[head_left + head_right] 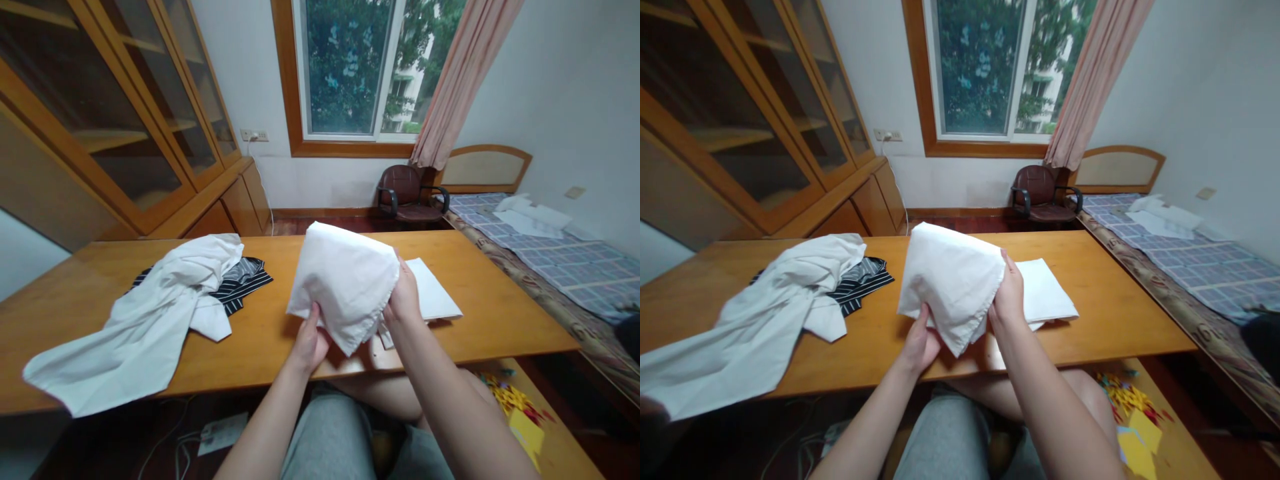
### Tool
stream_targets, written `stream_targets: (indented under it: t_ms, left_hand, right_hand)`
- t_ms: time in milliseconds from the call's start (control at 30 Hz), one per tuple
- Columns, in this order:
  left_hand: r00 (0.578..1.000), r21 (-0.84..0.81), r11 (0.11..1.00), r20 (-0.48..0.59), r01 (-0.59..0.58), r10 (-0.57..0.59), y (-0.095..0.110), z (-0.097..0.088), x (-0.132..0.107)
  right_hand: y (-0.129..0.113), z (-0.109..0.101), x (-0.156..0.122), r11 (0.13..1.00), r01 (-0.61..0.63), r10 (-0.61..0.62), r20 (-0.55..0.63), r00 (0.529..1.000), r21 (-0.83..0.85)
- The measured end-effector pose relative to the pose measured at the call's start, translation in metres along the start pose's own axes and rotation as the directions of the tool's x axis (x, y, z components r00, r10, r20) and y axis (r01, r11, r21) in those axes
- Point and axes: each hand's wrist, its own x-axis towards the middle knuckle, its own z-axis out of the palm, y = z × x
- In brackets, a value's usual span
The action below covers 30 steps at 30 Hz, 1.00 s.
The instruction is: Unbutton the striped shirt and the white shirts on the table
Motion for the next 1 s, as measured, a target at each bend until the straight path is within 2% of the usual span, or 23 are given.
stream_targets:
  t_ms: [67, 133, 200, 267, 300, 367, 433, 467, 533, 600, 633, 700, 800, 867, 933, 1000]
  left_hand:
    - [0.988, 0.028, 0.997, -0.135, -0.073, 0.076, 0.021, -0.006, -0.003]
    - [0.955, 0.152, 0.981, -0.251, -0.123, 0.159, 0.042, -0.020, -0.004]
    - [0.930, 0.298, 0.947, -0.298, -0.123, 0.215, 0.060, -0.037, -0.003]
    - [0.931, 0.410, 0.908, -0.289, -0.090, 0.223, 0.073, -0.054, -0.004]
    - [0.938, 0.450, 0.891, -0.278, -0.065, 0.208, 0.077, -0.060, -0.005]
    - [0.951, 0.494, 0.869, -0.261, -0.018, 0.168, 0.082, -0.067, -0.008]
    - [0.959, 0.496, 0.869, -0.244, -0.003, 0.142, 0.082, -0.069, -0.011]
    - [0.962, 0.484, 0.875, -0.237, -0.002, 0.133, 0.081, -0.069, -0.012]
    - [0.967, 0.470, 0.883, -0.227, 0.004, 0.117, 0.077, -0.069, -0.014]
    - [0.969, 0.474, 0.880, -0.226, 0.023, 0.096, 0.074, -0.070, -0.015]
    - [0.972, 0.479, 0.877, -0.221, 0.033, 0.084, 0.074, -0.071, -0.016]
    - [0.978, 0.488, 0.872, -0.200, 0.049, 0.057, 0.074, -0.073, -0.018]
    - [0.983, 0.519, 0.852, -0.178, 0.066, 0.033, 0.076, -0.074, -0.019]
    - [0.983, 0.579, 0.813, -0.176, 0.062, 0.050, 0.075, -0.074, -0.018]
    - [0.983, 0.633, 0.773, -0.158, 0.031, 0.091, 0.073, -0.075, -0.014]
    - [0.980, 0.651, 0.759, -0.133, -0.029, 0.151, 0.073, -0.078, -0.009]
  right_hand:
    - [0.027, -0.012, 0.002, 0.997, -0.043, 0.042, -0.015, 0.999, -0.057]
    - [0.052, -0.030, 0.002, 0.963, -0.094, 0.102, 0.019, 0.995, -0.252]
    - [0.072, -0.046, -0.004, 0.882, 0.008, 0.014, 0.043, 0.999, -0.471]
    - [0.085, -0.053, -0.015, 0.729, 0.214, -0.102, 0.207, 0.973, -0.650]
    - [0.089, -0.053, -0.021, 0.645, 0.336, -0.124, 0.340, 0.932, -0.687]
    - [0.094, -0.045, -0.036, 0.503, 0.560, -0.075, 0.613, 0.787, -0.658]
    - [0.098, -0.032, -0.049, 0.415, 0.696, 0.042, 0.777, 0.628, -0.586]
    - [0.101, -0.025, -0.054, 0.374, 0.736, 0.098, 0.814, 0.573, -0.564]
    - [0.107, -0.015, -0.060, 0.294, 0.784, 0.192, 0.837, 0.512, -0.547]
    - [0.112, -0.008, -0.062, 0.251, 0.798, 0.251, 0.832, 0.494, -0.549]
    - [0.113, -0.006, -0.061, 0.253, 0.786, 0.264, 0.822, 0.505, -0.564]
    - [0.113, -0.002, -0.057, 0.308, 0.714, 0.245, 0.778, 0.579, -0.628]
    - [0.107, 0.005, -0.048, 0.474, 0.484, 0.162, 0.613, 0.773, -0.735]
    - [0.099, 0.010, -0.041, 0.620, 0.286, 0.138, 0.460, 0.877, -0.731]
    - [0.088, 0.015, -0.031, 0.772, 0.080, 0.169, 0.325, 0.930, -0.631]
    - [0.075, 0.016, -0.019, 0.874, -0.078, 0.213, 0.234, 0.948, -0.480]
